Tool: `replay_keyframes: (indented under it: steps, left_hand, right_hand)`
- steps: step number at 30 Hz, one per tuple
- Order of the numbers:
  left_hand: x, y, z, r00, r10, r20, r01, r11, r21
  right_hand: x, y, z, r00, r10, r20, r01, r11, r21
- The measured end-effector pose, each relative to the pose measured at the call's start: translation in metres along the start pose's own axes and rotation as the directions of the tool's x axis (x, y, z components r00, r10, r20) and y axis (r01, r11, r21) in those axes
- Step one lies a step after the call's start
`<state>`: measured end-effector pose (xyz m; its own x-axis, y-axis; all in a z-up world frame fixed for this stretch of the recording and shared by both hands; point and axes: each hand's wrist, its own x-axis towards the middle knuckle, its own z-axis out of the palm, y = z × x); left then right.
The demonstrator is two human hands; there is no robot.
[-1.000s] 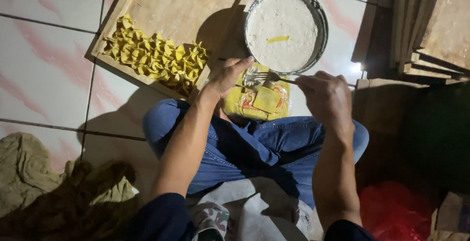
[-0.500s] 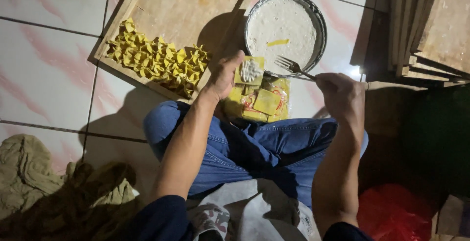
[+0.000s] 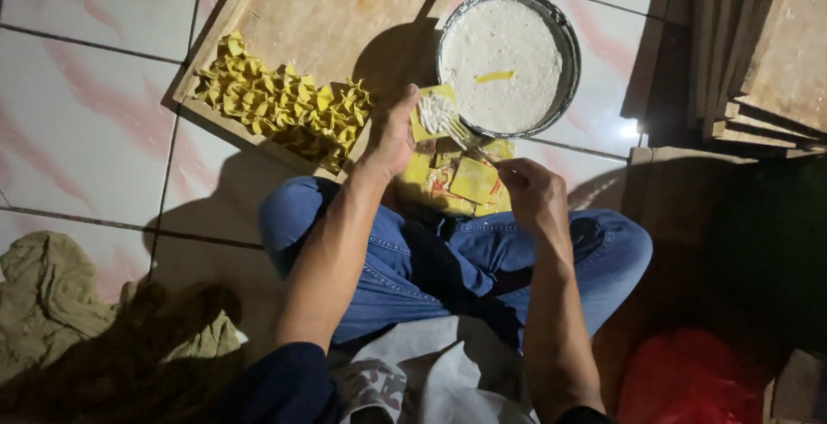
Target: A person sits on the floor and manually assembles wontons by placing filling on wrappers and folding them.
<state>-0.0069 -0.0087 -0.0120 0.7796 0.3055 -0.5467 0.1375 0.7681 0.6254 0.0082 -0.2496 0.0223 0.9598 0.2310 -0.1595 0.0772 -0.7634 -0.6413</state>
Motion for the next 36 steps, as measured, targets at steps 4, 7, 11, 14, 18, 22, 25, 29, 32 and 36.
replay_keyframes:
  steps: [4, 7, 11, 14, 18, 22, 25, 29, 32, 36]
  left_hand:
    - [-0.015, 0.02, 0.008, 0.999, 0.014, -0.044, -0.014, 1.0, -0.002]
    - [-0.015, 0.021, 0.007, 0.999, -0.019, -0.044, 0.019, 1.0, 0.007]
    - [-0.006, 0.005, 0.004, 0.997, -0.076, -0.005, 0.076, 0.997, 0.025]
    - [0.003, -0.007, -0.003, 0.993, -0.112, 0.031, 0.112, 0.994, 0.002]
    - [-0.005, -0.004, -0.004, 0.993, -0.103, 0.059, 0.105, 0.994, -0.035]
    - [-0.015, 0.002, 0.011, 0.994, -0.091, 0.063, 0.094, 0.994, -0.05]
    - [-0.027, 0.012, 0.017, 0.992, -0.094, 0.086, 0.099, 0.993, -0.061]
    - [-0.007, -0.004, 0.0, 0.994, -0.069, 0.082, 0.077, 0.992, -0.098]
    - [-0.025, 0.009, 0.016, 0.993, -0.057, 0.101, 0.067, 0.992, -0.105]
    - [-0.009, -0.006, -0.002, 0.967, -0.149, 0.208, 0.15, 0.989, 0.011]
  right_hand:
    - [-0.016, 0.001, -0.019, 0.999, 0.005, 0.04, -0.005, 1.0, -0.003]
    - [-0.026, 0.006, -0.012, 0.995, 0.067, 0.08, -0.086, 0.962, 0.261]
    - [-0.018, 0.017, 0.022, 0.984, -0.145, -0.101, 0.177, 0.771, 0.611]
    - [-0.005, 0.003, 0.038, 0.93, -0.289, -0.228, 0.368, 0.719, 0.589]
    - [0.009, -0.038, 0.044, 0.844, -0.423, -0.33, 0.536, 0.648, 0.541]
    - [0.029, -0.027, 0.043, 0.82, -0.459, -0.342, 0.572, 0.646, 0.506]
    - [0.038, -0.014, 0.046, 0.807, -0.492, -0.325, 0.587, 0.61, 0.533]
    - [0.036, -0.017, 0.045, 0.779, -0.537, -0.324, 0.626, 0.636, 0.451]
    - [0.04, -0.022, 0.045, 0.772, -0.545, -0.327, 0.634, 0.63, 0.448]
    - [0.037, -0.036, 0.037, 0.856, -0.445, -0.263, 0.494, 0.558, 0.666]
